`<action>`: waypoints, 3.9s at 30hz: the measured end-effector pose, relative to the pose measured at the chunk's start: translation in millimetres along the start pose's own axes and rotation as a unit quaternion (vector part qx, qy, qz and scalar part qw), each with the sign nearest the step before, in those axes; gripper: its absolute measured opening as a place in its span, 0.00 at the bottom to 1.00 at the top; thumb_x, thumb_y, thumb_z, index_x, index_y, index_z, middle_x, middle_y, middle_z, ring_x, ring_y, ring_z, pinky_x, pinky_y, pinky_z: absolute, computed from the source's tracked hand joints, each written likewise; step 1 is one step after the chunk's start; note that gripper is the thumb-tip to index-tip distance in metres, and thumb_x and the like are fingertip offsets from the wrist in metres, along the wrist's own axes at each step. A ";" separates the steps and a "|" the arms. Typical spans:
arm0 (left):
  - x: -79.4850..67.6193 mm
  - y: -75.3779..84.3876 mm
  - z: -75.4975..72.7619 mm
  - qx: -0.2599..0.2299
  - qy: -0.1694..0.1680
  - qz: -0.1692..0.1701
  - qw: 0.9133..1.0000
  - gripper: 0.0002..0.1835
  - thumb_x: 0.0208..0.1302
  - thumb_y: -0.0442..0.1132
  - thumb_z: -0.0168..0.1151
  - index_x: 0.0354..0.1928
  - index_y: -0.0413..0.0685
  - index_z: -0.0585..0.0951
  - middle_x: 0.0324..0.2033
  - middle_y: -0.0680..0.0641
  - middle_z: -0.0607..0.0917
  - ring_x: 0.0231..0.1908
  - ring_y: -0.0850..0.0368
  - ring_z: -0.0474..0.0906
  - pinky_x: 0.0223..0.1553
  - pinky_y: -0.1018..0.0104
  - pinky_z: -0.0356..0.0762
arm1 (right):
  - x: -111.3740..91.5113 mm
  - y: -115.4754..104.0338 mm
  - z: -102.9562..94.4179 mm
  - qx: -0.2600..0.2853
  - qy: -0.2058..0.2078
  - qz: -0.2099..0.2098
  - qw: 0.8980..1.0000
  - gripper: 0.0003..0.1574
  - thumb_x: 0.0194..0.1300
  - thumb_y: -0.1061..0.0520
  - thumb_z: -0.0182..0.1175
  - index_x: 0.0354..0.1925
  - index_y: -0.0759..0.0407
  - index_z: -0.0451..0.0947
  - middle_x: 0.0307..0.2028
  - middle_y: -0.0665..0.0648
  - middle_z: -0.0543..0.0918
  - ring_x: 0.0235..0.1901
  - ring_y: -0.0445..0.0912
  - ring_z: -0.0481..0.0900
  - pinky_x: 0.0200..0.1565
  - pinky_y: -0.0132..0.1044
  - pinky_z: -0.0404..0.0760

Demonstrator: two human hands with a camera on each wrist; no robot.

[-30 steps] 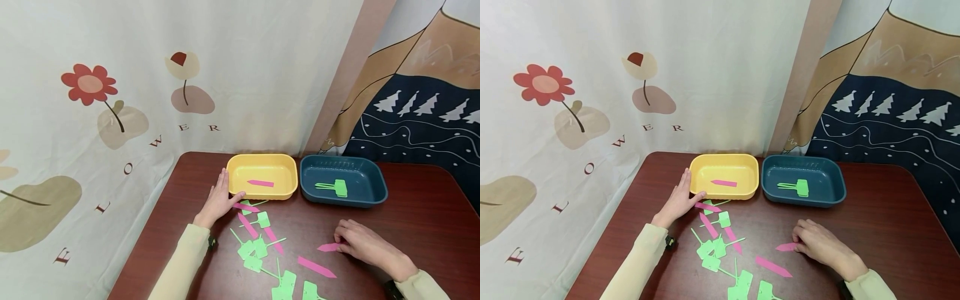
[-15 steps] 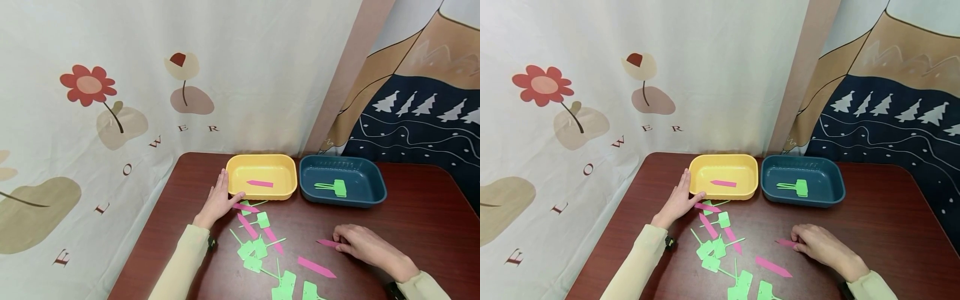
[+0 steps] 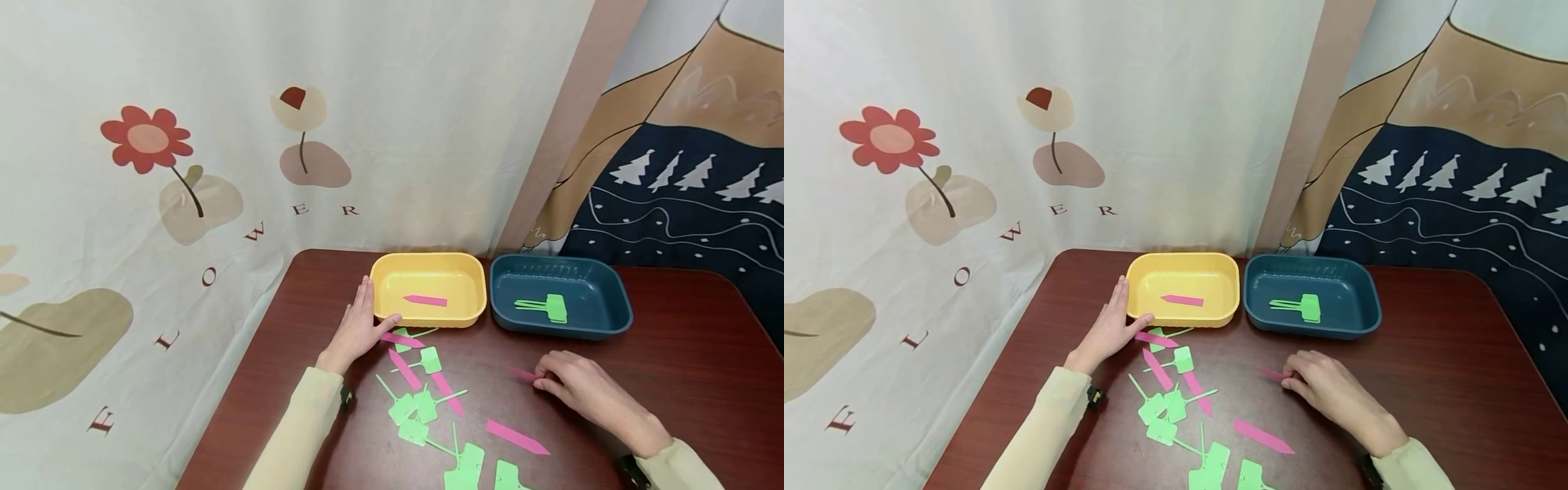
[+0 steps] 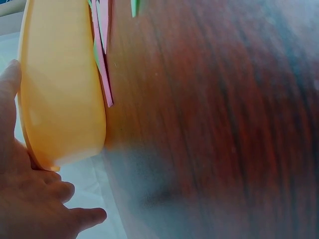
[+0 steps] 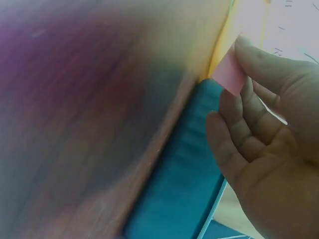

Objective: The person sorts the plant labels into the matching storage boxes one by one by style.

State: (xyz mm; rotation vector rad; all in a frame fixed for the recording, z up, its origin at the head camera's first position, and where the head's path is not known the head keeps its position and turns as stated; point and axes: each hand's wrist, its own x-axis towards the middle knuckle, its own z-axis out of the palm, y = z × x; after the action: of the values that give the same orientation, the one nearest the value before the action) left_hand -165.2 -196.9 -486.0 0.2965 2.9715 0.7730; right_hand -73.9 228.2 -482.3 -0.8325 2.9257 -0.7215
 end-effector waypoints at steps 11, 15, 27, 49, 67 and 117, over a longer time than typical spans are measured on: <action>0.2 -0.1 0.6 0.004 0.008 0.006 1.000 0.59 0.70 0.68 0.59 0.82 0.36 0.41 0.82 0.40 0.41 0.81 0.42 0.41 0.75 0.35 0.48 | 24.7 -20.0 2.9 0.006 0.037 0.009 0.999 0.09 0.62 0.54 0.75 0.37 0.42 0.85 0.32 0.35 0.78 0.33 0.33 0.74 0.38 0.35 0.83; 0.6 -1.0 1.2 0.006 0.004 0.004 1.000 0.59 0.70 0.69 0.57 0.82 0.37 0.40 0.82 0.41 0.40 0.81 0.43 0.40 0.75 0.37 0.47 | 35.7 -28.3 3.4 0.009 0.056 0.009 0.998 0.08 0.62 0.54 0.75 0.38 0.44 0.85 0.32 0.36 0.79 0.33 0.34 0.74 0.38 0.35 0.82; 1.1 -0.7 0.7 0.009 0.001 0.005 1.000 0.59 0.70 0.68 0.58 0.81 0.36 0.40 0.82 0.40 0.41 0.81 0.41 0.42 0.75 0.36 0.49 | 72.8 -54.1 4.0 0.060 0.116 -0.013 0.991 0.06 0.64 0.55 0.74 0.39 0.47 0.87 0.31 0.39 0.79 0.31 0.37 0.72 0.33 0.33 0.78; -0.2 -3.0 2.3 0.010 0.006 0.005 1.000 0.59 0.70 0.69 0.58 0.82 0.36 0.40 0.82 0.41 0.41 0.81 0.43 0.42 0.74 0.34 0.49 | 145.6 -71.4 -2.4 0.076 0.108 -0.028 0.991 0.05 0.67 0.54 0.72 0.41 0.51 0.88 0.31 0.45 0.80 0.32 0.43 0.74 0.36 0.38 0.76; 1.5 -3.9 2.1 0.023 0.005 0.003 1.000 0.59 0.70 0.70 0.57 0.82 0.37 0.41 0.82 0.41 0.41 0.81 0.43 0.42 0.74 0.34 0.49 | 198.5 -69.8 14.3 0.068 0.052 0.030 0.996 0.08 0.68 0.53 0.71 0.41 0.55 0.90 0.32 0.49 0.84 0.33 0.45 0.76 0.35 0.37 0.77; -1.4 -1.0 0.9 0.013 0.007 0.002 1.000 0.59 0.70 0.70 0.57 0.82 0.38 0.41 0.82 0.41 0.41 0.81 0.43 0.41 0.74 0.32 0.47 | 163.4 -80.9 -1.2 0.003 0.078 0.029 0.997 0.26 0.69 0.42 0.69 0.55 0.57 0.85 0.59 0.60 0.82 0.59 0.57 0.78 0.62 0.60 0.72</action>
State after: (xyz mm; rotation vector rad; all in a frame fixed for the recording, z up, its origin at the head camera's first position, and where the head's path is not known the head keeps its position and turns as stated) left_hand -163.9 -197.6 -487.3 0.3001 2.9973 0.7407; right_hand -174.2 85.9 -428.3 -0.7199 3.0667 -0.8278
